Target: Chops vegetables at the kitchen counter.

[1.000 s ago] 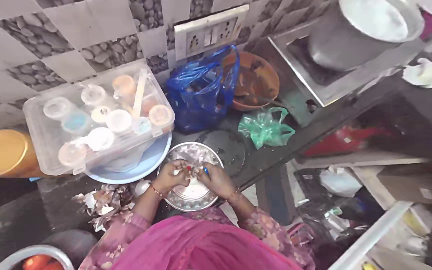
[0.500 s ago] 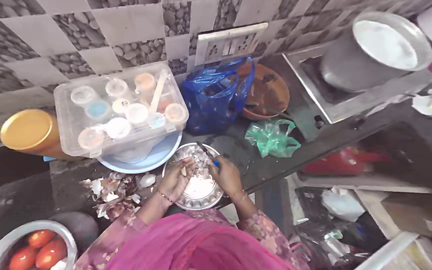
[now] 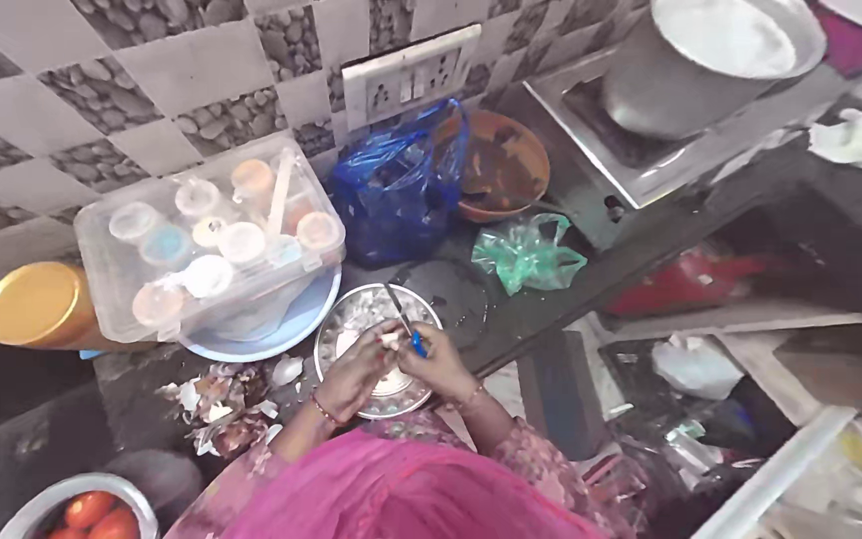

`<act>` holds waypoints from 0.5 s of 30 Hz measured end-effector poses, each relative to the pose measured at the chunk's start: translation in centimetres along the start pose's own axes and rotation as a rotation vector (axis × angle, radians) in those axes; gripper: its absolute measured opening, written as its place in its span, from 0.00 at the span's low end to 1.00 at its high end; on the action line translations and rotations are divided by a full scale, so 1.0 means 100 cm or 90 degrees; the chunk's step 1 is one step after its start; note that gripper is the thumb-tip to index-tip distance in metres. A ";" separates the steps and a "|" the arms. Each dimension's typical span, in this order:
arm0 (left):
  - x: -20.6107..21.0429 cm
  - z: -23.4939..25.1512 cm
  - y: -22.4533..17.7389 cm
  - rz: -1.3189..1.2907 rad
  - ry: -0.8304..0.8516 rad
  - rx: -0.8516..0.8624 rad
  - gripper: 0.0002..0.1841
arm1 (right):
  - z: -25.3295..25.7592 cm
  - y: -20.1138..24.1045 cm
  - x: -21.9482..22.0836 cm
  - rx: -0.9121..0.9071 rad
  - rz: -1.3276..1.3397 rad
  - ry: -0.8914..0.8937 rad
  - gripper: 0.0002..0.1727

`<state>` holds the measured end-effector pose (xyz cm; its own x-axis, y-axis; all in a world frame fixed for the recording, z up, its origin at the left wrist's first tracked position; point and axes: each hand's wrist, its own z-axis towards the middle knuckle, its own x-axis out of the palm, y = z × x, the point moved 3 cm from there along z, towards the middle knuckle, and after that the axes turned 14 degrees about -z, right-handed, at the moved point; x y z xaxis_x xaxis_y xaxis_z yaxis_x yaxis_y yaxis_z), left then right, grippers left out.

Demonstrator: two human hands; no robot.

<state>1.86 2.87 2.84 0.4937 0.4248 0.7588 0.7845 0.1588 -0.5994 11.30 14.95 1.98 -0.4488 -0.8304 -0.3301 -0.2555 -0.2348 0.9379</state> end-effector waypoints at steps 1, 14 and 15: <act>0.002 0.001 -0.003 0.071 0.023 0.000 0.25 | 0.001 0.001 -0.003 0.019 0.060 0.018 0.08; -0.024 0.003 -0.008 0.079 -0.003 0.098 0.21 | 0.002 0.000 -0.008 0.035 0.199 0.122 0.10; -0.025 0.002 -0.008 0.069 -0.008 0.093 0.22 | 0.001 -0.001 -0.008 0.037 0.205 0.152 0.09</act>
<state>-0.09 1.88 1.40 0.5667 0.4575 0.6852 0.6635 0.2397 -0.7088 11.57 15.64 2.15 -0.3043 -0.9524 0.0197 -0.1860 0.0797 0.9793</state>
